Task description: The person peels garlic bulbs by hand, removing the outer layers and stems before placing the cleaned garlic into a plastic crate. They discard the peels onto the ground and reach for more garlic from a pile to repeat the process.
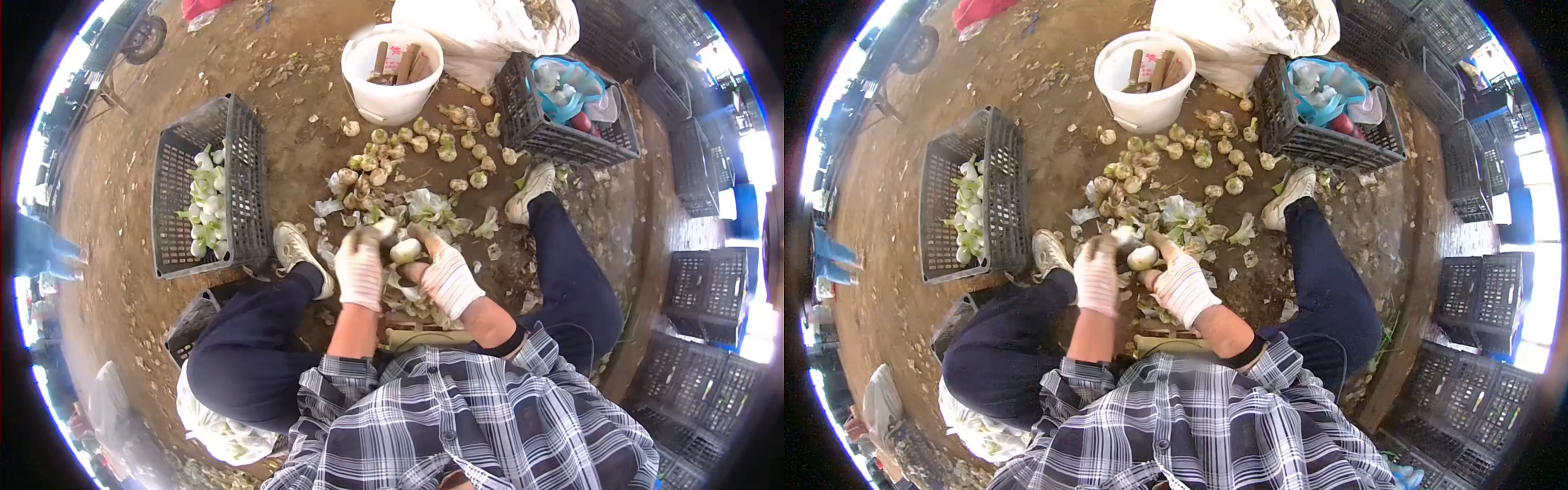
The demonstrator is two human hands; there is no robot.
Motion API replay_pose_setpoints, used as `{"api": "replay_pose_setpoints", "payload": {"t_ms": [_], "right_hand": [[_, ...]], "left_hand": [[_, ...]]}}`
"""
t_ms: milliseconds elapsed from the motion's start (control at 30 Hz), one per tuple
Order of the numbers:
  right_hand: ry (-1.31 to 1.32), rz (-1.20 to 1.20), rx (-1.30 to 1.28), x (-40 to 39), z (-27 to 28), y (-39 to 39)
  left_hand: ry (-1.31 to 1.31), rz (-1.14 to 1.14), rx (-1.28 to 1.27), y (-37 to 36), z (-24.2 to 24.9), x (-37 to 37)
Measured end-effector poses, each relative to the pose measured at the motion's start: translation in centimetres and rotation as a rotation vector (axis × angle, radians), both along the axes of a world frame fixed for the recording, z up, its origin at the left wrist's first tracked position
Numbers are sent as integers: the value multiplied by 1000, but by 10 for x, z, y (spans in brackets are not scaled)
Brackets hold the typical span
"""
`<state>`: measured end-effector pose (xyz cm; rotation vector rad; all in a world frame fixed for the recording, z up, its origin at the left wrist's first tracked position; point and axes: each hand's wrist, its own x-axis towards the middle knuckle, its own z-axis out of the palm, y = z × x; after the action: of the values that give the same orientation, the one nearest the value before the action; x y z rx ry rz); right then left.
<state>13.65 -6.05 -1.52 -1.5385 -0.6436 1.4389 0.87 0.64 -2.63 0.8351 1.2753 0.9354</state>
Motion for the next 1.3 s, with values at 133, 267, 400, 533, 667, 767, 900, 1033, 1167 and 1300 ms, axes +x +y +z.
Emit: {"api": "replay_pose_setpoints", "payload": {"t_ms": [133, 267, 400, 533, 667, 767, 900, 1033, 1167, 1300], "right_hand": [[-134, 9, -41, 4, 22, 2], [-392, 55, 115, 8, 17, -3], [-15, -233, 227, -5, -15, -1], [-417, -44, 329, -5, 5, -8], [316, -133, 58, 8, 32, -5], [900, -243, 57, 25, 20, -8], [1145, -240, 26, 28, -5, -4], [1013, -329, -77, 18, -14, 17], [872, 43, 186, -31, 7, 78], [417, 281, 259, -63, 8, 131]], "left_hand": [[-152, 21, -88, 7, -7, -15], [348, -368, 296, -12, 2, -2], [671, -455, 442, -16, -1, 0], [737, -392, 485, -14, 0, -1], [125, 89, -120, 28, -25, -30], [-70, 305, -349, 32, -26, -36], [-153, 213, -273, 25, -38, -24], [-191, 148, -349, 25, -60, -25], [-332, 349, -404, 28, -122, -32], [-427, 515, -355, 22, -156, -31]]}}
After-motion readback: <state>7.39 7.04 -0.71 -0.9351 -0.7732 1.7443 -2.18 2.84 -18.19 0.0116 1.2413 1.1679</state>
